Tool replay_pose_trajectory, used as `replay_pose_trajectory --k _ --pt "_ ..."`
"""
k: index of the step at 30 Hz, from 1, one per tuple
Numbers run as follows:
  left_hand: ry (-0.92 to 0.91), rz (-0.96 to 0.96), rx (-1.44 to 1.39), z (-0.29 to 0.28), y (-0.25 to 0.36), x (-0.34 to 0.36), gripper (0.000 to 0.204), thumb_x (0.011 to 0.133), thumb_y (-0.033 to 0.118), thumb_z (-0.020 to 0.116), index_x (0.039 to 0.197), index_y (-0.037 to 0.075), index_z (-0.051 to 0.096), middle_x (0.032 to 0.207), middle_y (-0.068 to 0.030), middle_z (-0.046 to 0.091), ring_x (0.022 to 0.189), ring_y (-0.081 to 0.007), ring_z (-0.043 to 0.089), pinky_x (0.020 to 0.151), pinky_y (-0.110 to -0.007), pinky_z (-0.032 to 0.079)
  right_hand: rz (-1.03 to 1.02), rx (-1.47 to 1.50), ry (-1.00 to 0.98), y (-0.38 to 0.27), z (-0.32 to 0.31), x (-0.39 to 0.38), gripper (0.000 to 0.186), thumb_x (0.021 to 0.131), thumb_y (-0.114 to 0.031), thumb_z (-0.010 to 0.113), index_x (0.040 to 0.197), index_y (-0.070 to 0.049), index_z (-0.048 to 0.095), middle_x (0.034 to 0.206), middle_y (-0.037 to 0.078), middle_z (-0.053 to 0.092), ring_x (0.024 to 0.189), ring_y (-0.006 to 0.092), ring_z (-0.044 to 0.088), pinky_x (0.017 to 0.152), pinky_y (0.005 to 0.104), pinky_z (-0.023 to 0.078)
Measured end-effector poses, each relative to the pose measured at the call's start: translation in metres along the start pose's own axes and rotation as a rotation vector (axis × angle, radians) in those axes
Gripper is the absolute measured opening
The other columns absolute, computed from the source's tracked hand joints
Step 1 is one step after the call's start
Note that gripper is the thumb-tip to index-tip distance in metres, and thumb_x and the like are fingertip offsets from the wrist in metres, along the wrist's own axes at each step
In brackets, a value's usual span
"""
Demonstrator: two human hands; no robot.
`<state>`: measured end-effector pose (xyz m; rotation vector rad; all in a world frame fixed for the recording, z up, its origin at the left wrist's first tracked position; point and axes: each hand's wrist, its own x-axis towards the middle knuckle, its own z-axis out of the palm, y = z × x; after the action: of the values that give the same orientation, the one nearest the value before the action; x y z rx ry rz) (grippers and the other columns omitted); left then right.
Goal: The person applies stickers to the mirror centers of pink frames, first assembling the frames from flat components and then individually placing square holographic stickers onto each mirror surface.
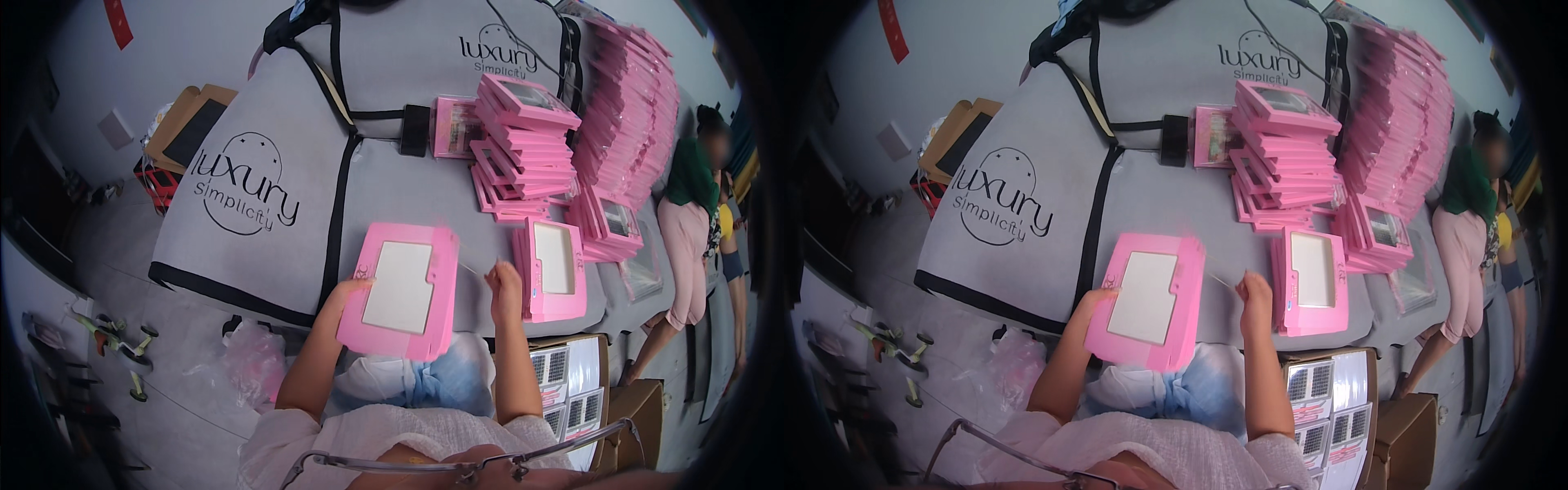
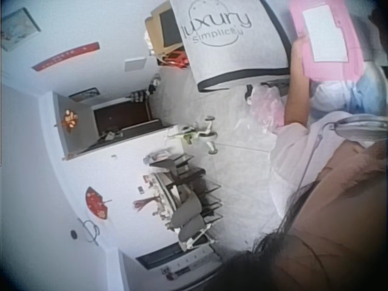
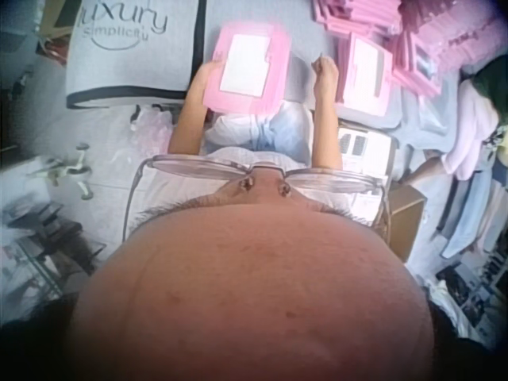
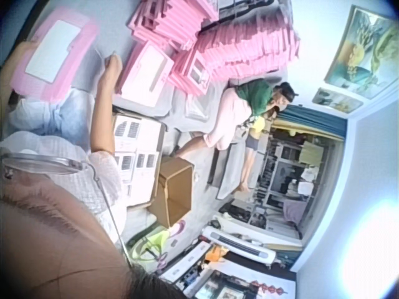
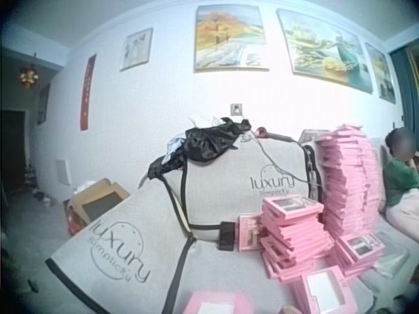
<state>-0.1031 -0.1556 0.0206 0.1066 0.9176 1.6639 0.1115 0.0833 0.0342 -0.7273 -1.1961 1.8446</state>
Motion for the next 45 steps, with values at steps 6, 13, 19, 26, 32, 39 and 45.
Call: replay_pose_trajectory --k 6,13,19,26,32,39,45 --pt "-0.104 0.053 0.251 0.012 0.009 -0.019 0.065 0.072 0.002 0.063 0.133 0.001 0.043 0.114 -0.0146 0.060 0.102 -0.0248 0.062 0.086 -0.035 0.050 -0.198 0.011 0.101 -0.034 0.037 0.084 0.030 0.097 -0.029 0.050 0.073 -0.010 0.049 0.064 -0.004 0.037 0.057 0.0072 0.034 0.055 0.0239 0.030" --pt "0.020 0.173 0.290 0.021 0.008 -0.013 0.056 0.073 0.003 0.065 0.127 -0.001 0.048 0.110 -0.0161 0.062 0.099 -0.0255 0.064 0.084 -0.037 0.053 -0.310 -0.285 -0.053 -0.071 0.045 0.072 0.028 0.098 -0.027 0.051 0.080 -0.006 0.059 0.059 -0.007 0.038 0.053 0.0028 0.031 0.048 0.0212 0.022" --pt "0.036 0.092 -0.067 0.033 -0.003 0.044 0.055 0.078 0.006 0.064 0.130 0.003 0.045 0.115 -0.0138 0.059 0.102 -0.0246 0.061 0.083 -0.036 0.052 -0.321 -0.443 0.023 -0.069 0.055 -0.004 0.031 0.099 -0.023 0.049 0.083 -0.002 0.064 0.060 -0.005 0.042 0.055 0.0047 0.035 0.049 0.0219 0.028" --pt "0.293 0.435 0.736 0.026 -0.033 0.068 0.053 0.087 0.019 0.062 0.133 0.000 0.042 0.125 -0.0196 0.049 0.111 -0.0325 0.053 0.093 -0.040 0.045 -0.351 -0.658 -0.269 -0.056 0.062 -0.055 0.031 0.098 -0.023 0.051 0.082 0.000 0.064 0.074 0.002 0.061 0.059 0.0082 0.049 0.053 0.0223 0.038" --pt "0.423 1.082 1.344 0.080 -0.025 -0.002 0.054 0.093 0.020 0.053 0.139 -0.001 0.035 0.140 -0.0237 0.030 0.125 -0.0386 0.039 0.107 -0.041 0.027 0.096 -0.363 -0.513 -0.065 0.063 -0.070 0.028 0.098 -0.023 0.050 0.086 -0.001 0.062 0.069 0.000 0.056 0.056 0.0073 0.047 0.052 0.0226 0.041" --pt "-0.296 0.398 0.442 0.073 -0.047 -0.063 0.020 0.098 0.022 0.048 0.102 0.003 0.051 0.089 -0.0038 0.053 0.083 -0.0133 0.052 0.093 -0.034 0.040 0.197 -0.394 -0.753 -0.045 0.084 -0.084 0.024 0.098 -0.023 0.052 0.091 -0.002 0.063 0.072 -0.002 0.056 0.061 0.0056 0.050 0.054 0.0203 0.043" --pt "-0.257 0.203 0.486 0.044 -0.039 -0.128 0.025 0.100 0.021 0.045 0.085 0.003 0.054 0.068 0.0009 0.047 0.060 -0.0068 0.041 0.062 -0.021 0.038 0.233 -0.379 -0.791 0.003 0.095 -0.116 0.014 0.095 -0.010 0.055 0.099 0.002 0.062 0.079 0.001 0.057 0.070 0.0084 0.055 0.062 0.0239 0.049"
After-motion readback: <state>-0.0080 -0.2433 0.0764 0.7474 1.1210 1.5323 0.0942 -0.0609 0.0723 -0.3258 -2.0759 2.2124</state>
